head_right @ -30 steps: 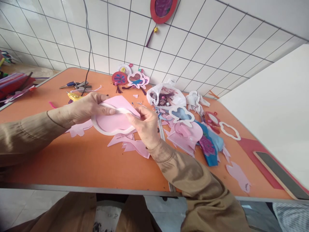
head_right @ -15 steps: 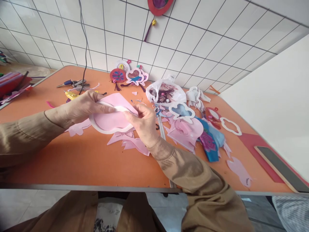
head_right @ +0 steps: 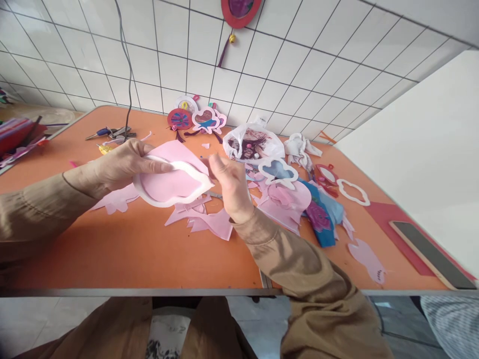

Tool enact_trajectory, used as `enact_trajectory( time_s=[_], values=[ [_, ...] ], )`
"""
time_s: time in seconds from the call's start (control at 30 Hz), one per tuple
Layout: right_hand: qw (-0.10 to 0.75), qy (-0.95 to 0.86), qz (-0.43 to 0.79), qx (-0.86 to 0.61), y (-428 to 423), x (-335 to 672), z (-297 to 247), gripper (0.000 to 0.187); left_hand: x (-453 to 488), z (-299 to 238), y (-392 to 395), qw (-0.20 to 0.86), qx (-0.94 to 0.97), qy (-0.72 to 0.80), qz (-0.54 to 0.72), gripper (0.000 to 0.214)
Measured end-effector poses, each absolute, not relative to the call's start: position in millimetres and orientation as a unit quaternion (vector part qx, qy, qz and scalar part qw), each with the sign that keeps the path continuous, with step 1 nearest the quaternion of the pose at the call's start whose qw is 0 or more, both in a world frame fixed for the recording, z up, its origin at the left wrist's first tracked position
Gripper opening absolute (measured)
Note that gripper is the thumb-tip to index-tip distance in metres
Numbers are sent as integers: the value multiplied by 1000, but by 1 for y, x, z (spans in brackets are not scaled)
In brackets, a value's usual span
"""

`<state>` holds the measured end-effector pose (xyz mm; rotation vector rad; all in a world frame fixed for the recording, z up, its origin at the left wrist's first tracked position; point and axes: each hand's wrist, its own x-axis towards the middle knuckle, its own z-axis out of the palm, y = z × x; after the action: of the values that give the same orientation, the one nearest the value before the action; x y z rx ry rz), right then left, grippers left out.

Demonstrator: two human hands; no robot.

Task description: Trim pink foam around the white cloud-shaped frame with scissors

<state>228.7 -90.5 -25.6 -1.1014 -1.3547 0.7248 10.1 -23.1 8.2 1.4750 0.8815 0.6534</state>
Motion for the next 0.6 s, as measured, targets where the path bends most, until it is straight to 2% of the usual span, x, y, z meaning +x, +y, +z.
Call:
enact_trajectory(
  time_s=[0.1,0.13,0.23,0.3,0.5,0.6],
  values=[
    [587,-574,292,-491,-83,255,-18,41,7,10,-21,594,644,384,291,32],
    [549,-603,253,-520,-81,266,-18,32,7,11,-21,597,642,382,293,32],
    [319,-714,159,-602,-79,296,-25,15,5,13,-20,612,633,375,291,31],
    [237,-739,162,-609,-82,308,-32,8,4,16,-20,611,629,380,295,31],
    [94,-795,135,-584,-101,311,-35,35,-2,18,-27,643,579,399,304,28],
    [44,-804,105,-584,-105,310,-34,41,-8,10,-34,687,533,400,289,25]
  ],
)
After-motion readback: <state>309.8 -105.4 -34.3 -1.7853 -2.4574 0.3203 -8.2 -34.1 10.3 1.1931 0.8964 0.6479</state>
